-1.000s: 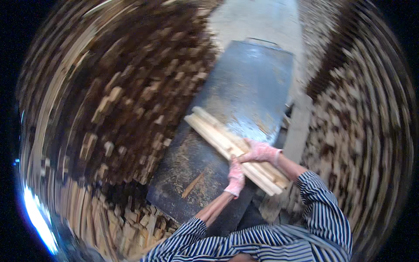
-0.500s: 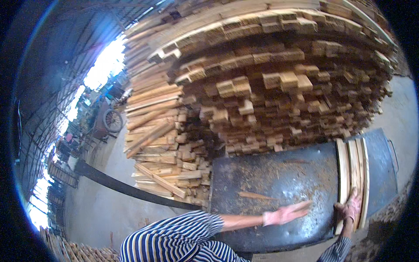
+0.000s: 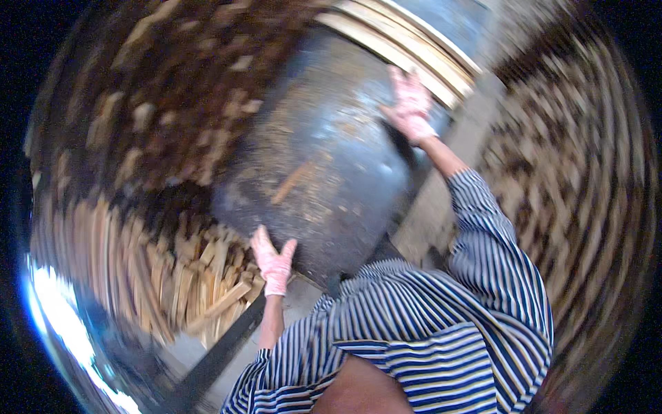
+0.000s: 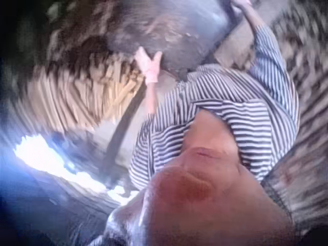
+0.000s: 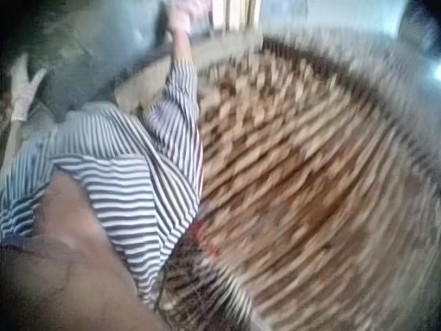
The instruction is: The person repeatedly picks up bundles of wooden planks from a pile and stacks them onto a growing stack. The person wears gloves and uses both hands to lift and arrange the wood pieces in a warehouse environment.
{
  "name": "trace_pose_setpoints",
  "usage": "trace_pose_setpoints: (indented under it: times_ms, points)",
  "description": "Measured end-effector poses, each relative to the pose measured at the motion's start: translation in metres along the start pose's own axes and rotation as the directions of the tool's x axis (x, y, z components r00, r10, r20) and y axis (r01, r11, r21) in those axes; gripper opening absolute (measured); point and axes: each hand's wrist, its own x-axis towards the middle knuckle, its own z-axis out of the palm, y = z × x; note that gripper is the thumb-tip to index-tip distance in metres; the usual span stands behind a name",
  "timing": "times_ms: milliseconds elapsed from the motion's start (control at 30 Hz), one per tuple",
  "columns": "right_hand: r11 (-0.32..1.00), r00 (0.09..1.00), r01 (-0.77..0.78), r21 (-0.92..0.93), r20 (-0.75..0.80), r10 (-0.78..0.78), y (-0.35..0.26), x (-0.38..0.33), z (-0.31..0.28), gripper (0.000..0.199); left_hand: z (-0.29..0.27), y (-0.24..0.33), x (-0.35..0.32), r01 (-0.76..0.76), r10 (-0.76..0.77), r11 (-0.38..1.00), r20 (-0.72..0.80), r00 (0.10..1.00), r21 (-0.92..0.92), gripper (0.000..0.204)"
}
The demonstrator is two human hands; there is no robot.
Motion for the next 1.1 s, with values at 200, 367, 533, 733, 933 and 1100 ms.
trace_pose_setpoints:
  times_ms: [200,367,533,733,933,1100]
  points:
    - [0.905,0.905,-0.425,-0.012,0.03,0.425,0.054,-0.118,-0.042,0.102,0.021,0.026,0.015,-0.015,-0.137,0.891,0.3,0.944,0.454,0.145]
    - [0.535,0.542,-0.832,0.143,0.011,0.84,0.12,-0.242,-0.007,0.109,0.035,0.015,0.037,-0.057,-0.104,0.865,0.29,0.951,0.498,0.14]
    - [0.061,0.093,-0.988,0.14,0.237,0.967,0.108,-0.407,0.091,0.1,0.037,0.003,0.031,-0.004,-0.135,0.869,0.244,0.96,0.495,0.14]
    - [-0.689,-0.285,-0.609,0.392,0.702,0.652,0.039,-0.488,0.177,0.079,0.035,-0.011,0.039,0.02,-0.126,0.842,0.16,0.979,0.539,0.137]
    - [-0.763,-0.082,0.277,0.583,0.806,0.586,0.054,-0.511,0.246,0.052,0.04,-0.004,0.048,-0.021,-0.086,0.87,0.194,0.977,0.493,0.14]
    - [-0.779,0.01,0.188,0.598,0.792,0.611,0.051,-0.523,0.257,0.056,0.037,-0.007,0.048,-0.045,-0.05,0.906,0.212,0.976,0.421,0.141]
